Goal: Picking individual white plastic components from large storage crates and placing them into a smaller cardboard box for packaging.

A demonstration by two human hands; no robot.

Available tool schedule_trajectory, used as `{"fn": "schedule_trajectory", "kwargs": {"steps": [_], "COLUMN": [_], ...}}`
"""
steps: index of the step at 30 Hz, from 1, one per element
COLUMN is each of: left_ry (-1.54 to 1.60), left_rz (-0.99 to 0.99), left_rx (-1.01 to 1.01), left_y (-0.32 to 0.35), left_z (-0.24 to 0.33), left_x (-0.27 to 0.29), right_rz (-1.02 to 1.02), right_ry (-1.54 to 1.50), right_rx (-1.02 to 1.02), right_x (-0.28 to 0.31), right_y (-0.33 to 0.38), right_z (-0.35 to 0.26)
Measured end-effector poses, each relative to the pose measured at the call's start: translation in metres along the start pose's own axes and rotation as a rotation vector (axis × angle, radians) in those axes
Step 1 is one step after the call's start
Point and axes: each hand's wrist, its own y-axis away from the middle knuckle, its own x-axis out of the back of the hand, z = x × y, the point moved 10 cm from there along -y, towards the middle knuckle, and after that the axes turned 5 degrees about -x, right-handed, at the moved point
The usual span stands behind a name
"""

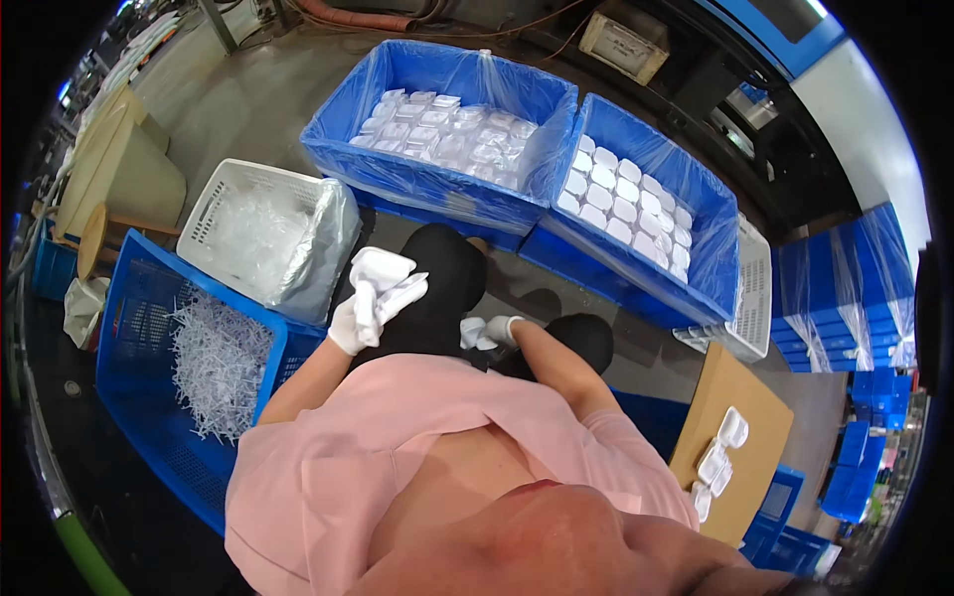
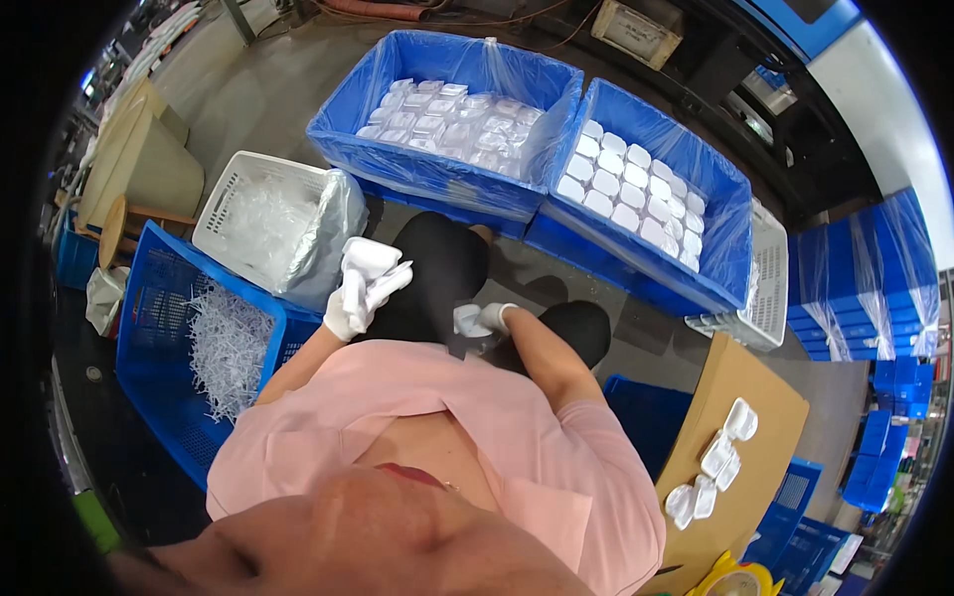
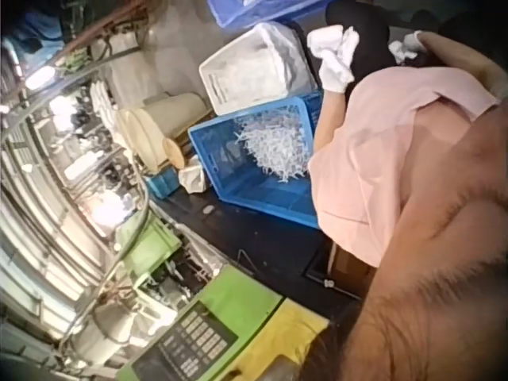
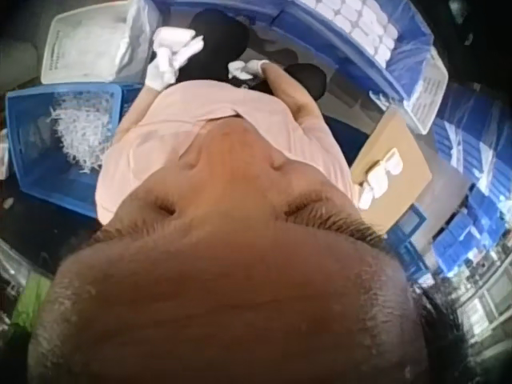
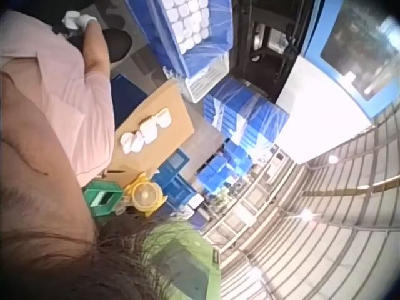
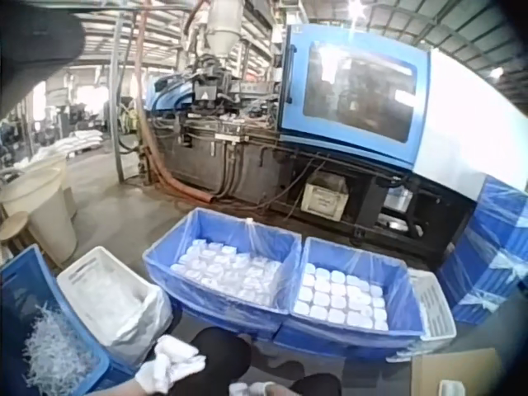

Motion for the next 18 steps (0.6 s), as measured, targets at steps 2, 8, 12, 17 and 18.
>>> {"fn": "schedule_trajectory", "kwargs": {"steps": [2,8,12,17,18], "left_ry": [-0.072,-0.200,-0.075,-0.177,-0.134], "left_rz": [-0.006,0.081,0.067,0.129,0.093], "left_rx": [0.022,-0.158,-0.107,-0.114,-0.067], "left_y": [0.012,0.018,-0.022,-0.079,-0.094], "left_z": [-0.004,0.007,-0.002,-0.024,-0.029], "left_x": [-0.025,-0.054,-0.046,-0.090,-0.102], "right_rz": [0.174,0.392,0.377,0.170,0.134], "right_ry": [0.265,-0.437,-0.866,-1.353,-1.372], "right_rx": [0.101,0.317,0.413,0.402,0.493], "right_x": [0.009,0.046,0.058,0.054,0.062], "right_y": [0.017,0.026,0.048,0.083,0.092], "right_z": [-0.026,-0.024,-0.014,-0.028,-0.033]}}
